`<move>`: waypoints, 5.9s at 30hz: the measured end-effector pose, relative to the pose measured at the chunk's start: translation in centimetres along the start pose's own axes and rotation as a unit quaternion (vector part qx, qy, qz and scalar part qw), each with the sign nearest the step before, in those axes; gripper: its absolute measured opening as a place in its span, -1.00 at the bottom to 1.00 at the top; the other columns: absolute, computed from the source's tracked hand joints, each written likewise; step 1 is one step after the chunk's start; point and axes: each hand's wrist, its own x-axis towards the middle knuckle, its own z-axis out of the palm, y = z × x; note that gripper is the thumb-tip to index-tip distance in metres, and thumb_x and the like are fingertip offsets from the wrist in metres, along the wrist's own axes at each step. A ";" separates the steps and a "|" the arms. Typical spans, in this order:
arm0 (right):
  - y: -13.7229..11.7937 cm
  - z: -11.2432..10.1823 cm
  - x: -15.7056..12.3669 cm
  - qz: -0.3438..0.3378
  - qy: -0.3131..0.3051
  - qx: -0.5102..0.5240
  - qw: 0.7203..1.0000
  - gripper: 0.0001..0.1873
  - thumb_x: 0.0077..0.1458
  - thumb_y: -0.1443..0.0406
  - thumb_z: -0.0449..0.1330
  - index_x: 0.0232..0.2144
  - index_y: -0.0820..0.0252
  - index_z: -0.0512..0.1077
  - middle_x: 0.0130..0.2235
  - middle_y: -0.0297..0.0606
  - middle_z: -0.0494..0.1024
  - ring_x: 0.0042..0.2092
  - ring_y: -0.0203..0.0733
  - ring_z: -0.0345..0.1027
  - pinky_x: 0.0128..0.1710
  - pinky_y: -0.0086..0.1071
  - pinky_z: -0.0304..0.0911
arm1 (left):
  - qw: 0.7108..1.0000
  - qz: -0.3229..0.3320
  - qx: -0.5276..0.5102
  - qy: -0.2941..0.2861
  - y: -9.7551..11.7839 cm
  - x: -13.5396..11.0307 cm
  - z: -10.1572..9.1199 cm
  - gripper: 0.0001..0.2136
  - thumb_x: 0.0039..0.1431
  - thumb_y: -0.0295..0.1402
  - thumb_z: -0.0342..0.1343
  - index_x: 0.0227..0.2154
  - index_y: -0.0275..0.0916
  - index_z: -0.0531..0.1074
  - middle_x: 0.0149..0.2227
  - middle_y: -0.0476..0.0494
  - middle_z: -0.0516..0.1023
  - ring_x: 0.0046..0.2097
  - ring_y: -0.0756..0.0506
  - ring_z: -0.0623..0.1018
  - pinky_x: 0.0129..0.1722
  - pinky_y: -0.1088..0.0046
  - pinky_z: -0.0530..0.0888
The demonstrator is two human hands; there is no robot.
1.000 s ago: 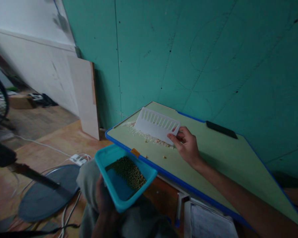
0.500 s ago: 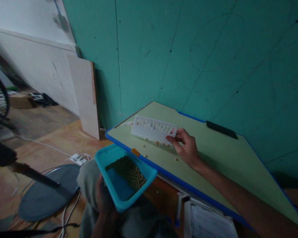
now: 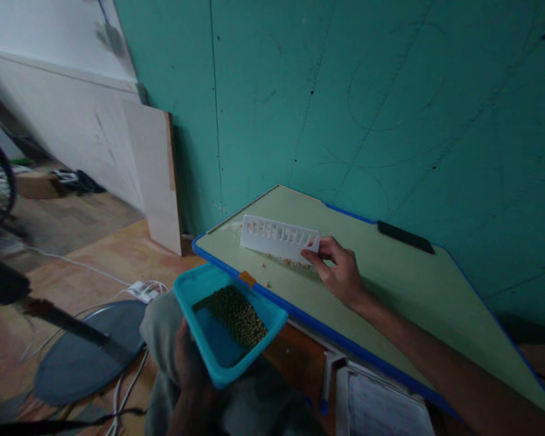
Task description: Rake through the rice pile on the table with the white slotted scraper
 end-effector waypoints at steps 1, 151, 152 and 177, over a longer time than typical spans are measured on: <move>0.0 0.0 0.0 -0.001 0.001 0.000 1.000 -0.73 0.11 0.07 0.42 -0.27 0.05 0.50 -0.30 -0.30 0.72 -0.34 -0.08 0.65 -0.30 -0.25 0.59 | 1.000 -0.002 0.003 -0.003 0.0 0.0 0.1 -0.64 0.33 -0.18 0.11 0.07 -0.18 0.60 -0.25 -0.17 0.75 0.02 -0.32 0.67 0.16 0.07 0.51; -2.0 -6.3 -5.2 0.185 -0.023 0.190 0.964 -0.67 0.09 0.22 0.47 -0.15 0.00 0.45 -0.30 -0.35 0.71 -0.35 -0.17 0.61 -0.35 -0.38 0.51 | 0.996 -0.052 -0.070 -0.013 -7.0 -3.3 0.9 -0.51 0.30 -0.02 0.14 0.21 -0.08 0.50 -0.10 -0.23 0.72 -0.07 -0.39 0.69 0.10 -0.16 0.52; -1.7 -6.5 -5.2 0.183 -0.018 0.197 0.963 -0.69 0.09 0.22 0.46 -0.16 0.00 0.45 -0.30 -0.36 0.70 -0.34 -0.18 0.60 -0.35 -0.39 0.49 | 0.997 -0.025 -0.068 0.007 -6.6 -3.1 0.9 -0.53 0.29 -0.03 0.14 0.18 -0.09 0.52 -0.12 -0.21 0.73 -0.10 -0.37 0.70 0.10 -0.13 0.52; -2.8 -6.2 -3.9 0.242 0.025 0.219 0.945 -0.62 -0.12 0.12 0.54 -0.28 -0.07 0.48 -0.40 -0.32 0.60 -0.46 -0.14 0.47 -0.52 -0.32 0.39 | 0.999 0.026 -0.023 -0.014 -2.7 -0.3 -0.1 -0.62 0.27 -0.11 0.17 0.02 -0.19 0.63 -0.11 -0.20 0.75 0.03 -0.30 0.68 0.14 0.11 0.53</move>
